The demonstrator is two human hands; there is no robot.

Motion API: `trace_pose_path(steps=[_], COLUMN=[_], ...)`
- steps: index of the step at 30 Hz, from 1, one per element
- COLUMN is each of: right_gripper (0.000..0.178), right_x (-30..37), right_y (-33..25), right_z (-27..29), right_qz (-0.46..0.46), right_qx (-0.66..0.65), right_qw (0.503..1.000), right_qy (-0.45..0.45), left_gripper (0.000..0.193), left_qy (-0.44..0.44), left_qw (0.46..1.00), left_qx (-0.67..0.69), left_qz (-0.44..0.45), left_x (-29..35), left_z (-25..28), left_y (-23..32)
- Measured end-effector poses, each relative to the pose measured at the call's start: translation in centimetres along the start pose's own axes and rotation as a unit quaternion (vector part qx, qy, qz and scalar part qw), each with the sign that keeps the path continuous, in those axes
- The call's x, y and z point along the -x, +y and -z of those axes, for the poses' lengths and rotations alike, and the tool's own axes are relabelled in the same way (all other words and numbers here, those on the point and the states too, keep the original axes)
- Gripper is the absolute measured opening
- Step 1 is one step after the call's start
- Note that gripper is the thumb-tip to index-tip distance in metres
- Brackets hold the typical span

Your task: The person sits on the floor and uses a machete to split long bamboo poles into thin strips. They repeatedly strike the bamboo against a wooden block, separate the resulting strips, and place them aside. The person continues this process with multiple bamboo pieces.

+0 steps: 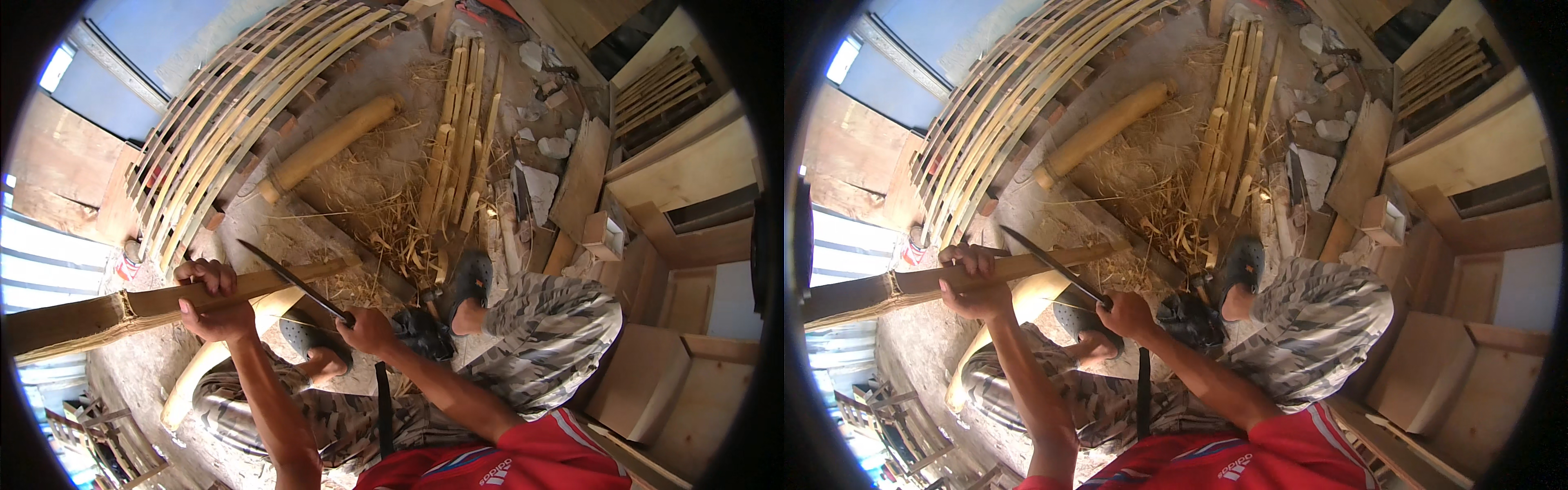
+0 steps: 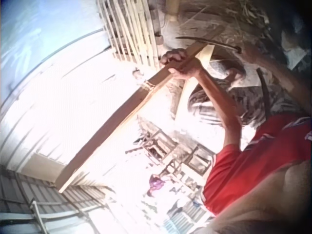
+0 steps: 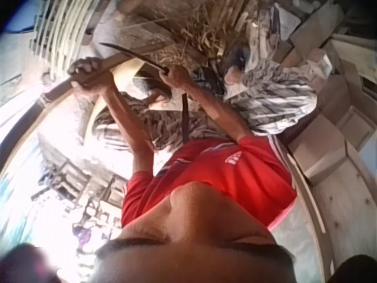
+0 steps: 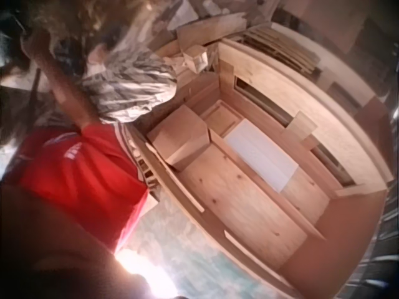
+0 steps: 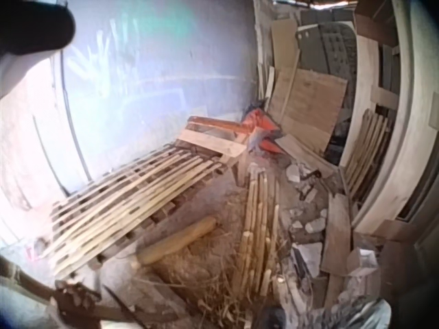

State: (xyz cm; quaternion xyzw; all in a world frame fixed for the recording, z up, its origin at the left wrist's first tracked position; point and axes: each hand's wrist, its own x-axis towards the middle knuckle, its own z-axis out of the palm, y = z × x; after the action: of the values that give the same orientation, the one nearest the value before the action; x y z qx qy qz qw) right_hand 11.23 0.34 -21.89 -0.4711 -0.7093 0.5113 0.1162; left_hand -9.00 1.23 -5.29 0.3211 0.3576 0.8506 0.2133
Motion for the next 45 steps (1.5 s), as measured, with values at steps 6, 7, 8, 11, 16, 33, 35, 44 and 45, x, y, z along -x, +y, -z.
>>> trace_pose_path(steps=[6, 7, 8, 11, 16, 33, 35, 44, 45], right_gripper=[0.041, 0.039, 0.037, 0.036, 0.036, 0.039, 0.039, 0.053, 0.049], right_x=[-2.6, -2.3, -2.0, -0.9, -2.9, -2.9, -3.2, -2.1, -2.3], right_y=[8.4, 7.9, 7.2, 3.6, 6.8, 7.0, 7.2, 5.8, 6.4], right_z=[-0.8, -0.3, -0.1, -0.9, -0.7, -1.0, -1.4, -0.9, -0.8], right_qz=[-0.216, -0.19, -0.164, 0.041, -0.185, -0.106, -0.122, 0.004, -0.089], right_qx=[-0.013, 0.002, 0.017, -0.032, -0.056, -0.059, -0.089, -0.178, -0.154], right_qw=[0.971, 0.977, 0.982, 0.996, 0.98, 0.992, 0.988, 0.978, 0.983], right_qy=[-0.101, -0.095, -0.088, 0.076, -0.057, -0.037, -0.029, 0.112, 0.036], left_gripper=[0.048, 0.048, 0.048, 0.047, 0.046, 0.048, 0.048, 0.048, 0.048], left_qy=[-0.031, -0.046, -0.048, -0.059, -0.064, -0.046, -0.035, -0.028, -0.034], left_qw=[1.0, 0.999, 0.999, 0.997, 0.996, 0.998, 0.998, 0.999, 0.999], left_qx=[0.006, 0.017, 0.023, 0.041, 0.049, 0.042, 0.036, -0.003, -0.009], left_qz=[0.002, 0.011, 0.011, 0.023, 0.028, 0.031, 0.028, 0.018, 0.021], left_x=[0.5, 0.7, 0.4, 0.2, 0.8, 0.2, 0.2, -0.1, 0.0], left_z=[-1.8, -1.5, -1.4, -1.8, -2.8, -1.9, -2.5, -3.2, -3.6], left_y=[-0.3, -0.2, -0.2, -0.7, -1.1, -0.7, -1.1, -1.5, -1.5])
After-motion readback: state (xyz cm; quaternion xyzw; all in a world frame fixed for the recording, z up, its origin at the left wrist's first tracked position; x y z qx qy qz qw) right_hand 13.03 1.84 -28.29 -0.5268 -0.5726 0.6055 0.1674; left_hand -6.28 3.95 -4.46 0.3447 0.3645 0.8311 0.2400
